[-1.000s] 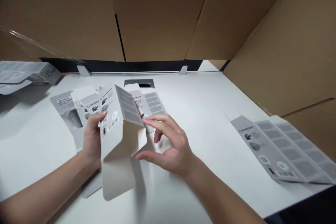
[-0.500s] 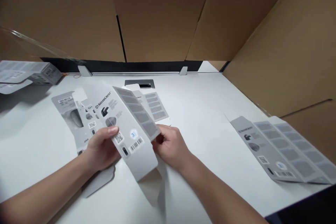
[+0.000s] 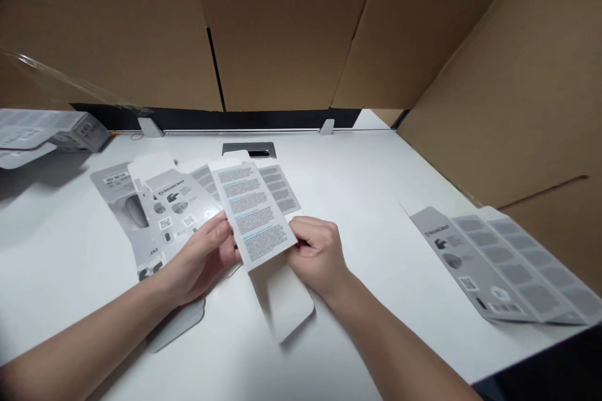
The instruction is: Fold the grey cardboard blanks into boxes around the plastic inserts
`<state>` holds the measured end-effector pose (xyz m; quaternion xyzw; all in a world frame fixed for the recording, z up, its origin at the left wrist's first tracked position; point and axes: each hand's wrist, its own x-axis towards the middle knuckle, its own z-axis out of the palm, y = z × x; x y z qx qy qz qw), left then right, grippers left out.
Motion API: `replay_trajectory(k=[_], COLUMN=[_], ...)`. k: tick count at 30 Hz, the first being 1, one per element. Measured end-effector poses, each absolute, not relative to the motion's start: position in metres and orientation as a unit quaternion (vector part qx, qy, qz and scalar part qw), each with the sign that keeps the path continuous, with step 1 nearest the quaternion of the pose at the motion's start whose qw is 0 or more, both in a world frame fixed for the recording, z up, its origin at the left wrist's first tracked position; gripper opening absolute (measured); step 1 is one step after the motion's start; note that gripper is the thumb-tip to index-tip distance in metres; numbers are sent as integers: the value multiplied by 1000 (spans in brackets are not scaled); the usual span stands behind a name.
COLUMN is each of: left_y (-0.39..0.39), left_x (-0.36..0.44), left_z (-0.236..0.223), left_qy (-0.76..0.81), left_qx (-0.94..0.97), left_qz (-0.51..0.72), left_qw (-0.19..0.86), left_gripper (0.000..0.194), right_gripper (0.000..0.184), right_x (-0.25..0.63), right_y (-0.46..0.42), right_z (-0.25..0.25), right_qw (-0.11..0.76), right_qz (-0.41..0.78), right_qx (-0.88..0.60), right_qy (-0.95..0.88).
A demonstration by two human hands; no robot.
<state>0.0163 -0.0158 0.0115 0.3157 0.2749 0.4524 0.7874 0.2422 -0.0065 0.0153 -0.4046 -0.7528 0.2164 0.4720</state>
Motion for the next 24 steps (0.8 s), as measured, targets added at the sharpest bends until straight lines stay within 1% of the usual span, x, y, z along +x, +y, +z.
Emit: replay_trajectory(k=[4,7,10,13,14,17,19,22,24], left_y=[-17,-16,-14,-14,-14,-14,-13,-13,-14], left_x=[14,14,12,11,11,13,16,19,18], left_z=[14,16,18,21,21,22,21,17,14], left_qy=[279,265,250,247,247,251,257,261,255], left_qx=[305,286,271,262,259,251,257,281,295], left_qz=[450,471,504,524,528,534,535,535,535], left_qw=[792,791,781,772,770,767,763,753,749], left_gripper=[57,59,64,68,68,67,66,66,73], right_gripper=[37,35,28,33,30,11,7,19,30], right_x=[241,238,234,231,230,229,231,235,238], right_y=[-9,-11,-12,-14,-14,-13,-12,-9,-8], right_z=[13,14,17,21,22,22,21,19,18], right_qw=[446,432,391,341,336,379,429,486,505], right_qz=[195,205,252,302,313,306,262,191,164], right_qx=[-387,-419,-488,-510,-501,-469,-468,-478,-468], right_qy=[-783,-772,-738,-730,-733,-737,-727,-707,-706])
